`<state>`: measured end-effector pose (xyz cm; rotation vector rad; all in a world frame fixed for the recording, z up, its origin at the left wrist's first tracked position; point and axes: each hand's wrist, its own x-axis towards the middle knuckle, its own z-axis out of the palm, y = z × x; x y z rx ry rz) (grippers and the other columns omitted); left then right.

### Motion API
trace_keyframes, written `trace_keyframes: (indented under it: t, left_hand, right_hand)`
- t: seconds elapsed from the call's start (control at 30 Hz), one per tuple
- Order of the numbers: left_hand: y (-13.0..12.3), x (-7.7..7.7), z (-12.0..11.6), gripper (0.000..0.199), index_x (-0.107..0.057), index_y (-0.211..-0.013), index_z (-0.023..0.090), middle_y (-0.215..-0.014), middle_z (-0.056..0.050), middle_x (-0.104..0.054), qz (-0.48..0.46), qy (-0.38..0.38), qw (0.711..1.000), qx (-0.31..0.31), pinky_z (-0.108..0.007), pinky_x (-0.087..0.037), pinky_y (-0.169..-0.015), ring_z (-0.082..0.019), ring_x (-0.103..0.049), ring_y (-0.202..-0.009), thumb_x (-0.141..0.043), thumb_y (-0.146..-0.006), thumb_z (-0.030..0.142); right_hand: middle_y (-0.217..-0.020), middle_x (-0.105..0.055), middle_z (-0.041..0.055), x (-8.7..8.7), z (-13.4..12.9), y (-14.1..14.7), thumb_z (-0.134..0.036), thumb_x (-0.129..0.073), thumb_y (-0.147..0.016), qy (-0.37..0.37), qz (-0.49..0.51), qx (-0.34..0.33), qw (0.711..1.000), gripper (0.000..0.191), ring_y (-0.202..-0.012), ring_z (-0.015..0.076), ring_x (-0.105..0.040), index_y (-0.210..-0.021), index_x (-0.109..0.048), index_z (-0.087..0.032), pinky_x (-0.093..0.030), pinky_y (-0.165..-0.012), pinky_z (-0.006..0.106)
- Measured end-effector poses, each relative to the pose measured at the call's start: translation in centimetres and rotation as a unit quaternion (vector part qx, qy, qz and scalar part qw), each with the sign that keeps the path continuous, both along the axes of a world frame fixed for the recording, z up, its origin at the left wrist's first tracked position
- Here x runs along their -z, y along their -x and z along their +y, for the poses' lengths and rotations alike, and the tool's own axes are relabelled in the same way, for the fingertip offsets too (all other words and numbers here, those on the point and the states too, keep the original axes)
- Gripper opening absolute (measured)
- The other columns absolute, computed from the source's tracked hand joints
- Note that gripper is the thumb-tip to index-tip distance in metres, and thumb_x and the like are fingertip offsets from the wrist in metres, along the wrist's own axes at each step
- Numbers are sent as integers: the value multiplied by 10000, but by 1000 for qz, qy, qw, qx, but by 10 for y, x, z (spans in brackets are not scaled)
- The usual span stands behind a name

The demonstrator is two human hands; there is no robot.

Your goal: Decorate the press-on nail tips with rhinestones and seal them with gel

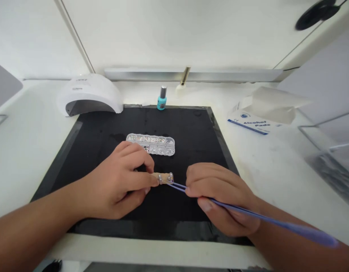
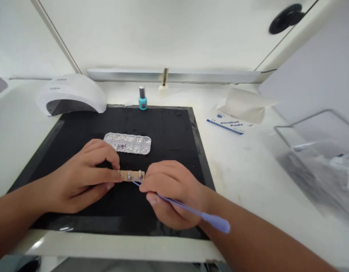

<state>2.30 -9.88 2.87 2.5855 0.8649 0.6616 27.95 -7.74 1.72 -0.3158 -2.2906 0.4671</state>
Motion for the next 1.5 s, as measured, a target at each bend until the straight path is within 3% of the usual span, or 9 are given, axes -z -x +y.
trace_keyframes:
  t: [0.4, 1.5]
  left_hand:
    - [-2, 4, -3, 207, -638, -1008, 180, -975, -65, -581, -10, 29, 1000, -3, -425, -344, -782, -209, -496, -875, -510, -879, 81]
    - [-7, 5, -3, 218, -649, -1042, 194, -982, -72, -576, 16, 20, 1000, -11, -440, -360, -777, -210, -500, -855, -514, -889, 116]
  right_hand:
    - [-787, -669, 63, -3, 2, -2, -71, -470, -883, 37, -39, -39, 998, 129, -790, 163, -619, -961, -557, -125, -581, -770, 341]
    - [-768, -672, 60, -4, 0, -2, -123, -465, -909, 38, -50, -8, 998, 110, -737, 177, -661, -966, -544, -175, -609, -701, 343]
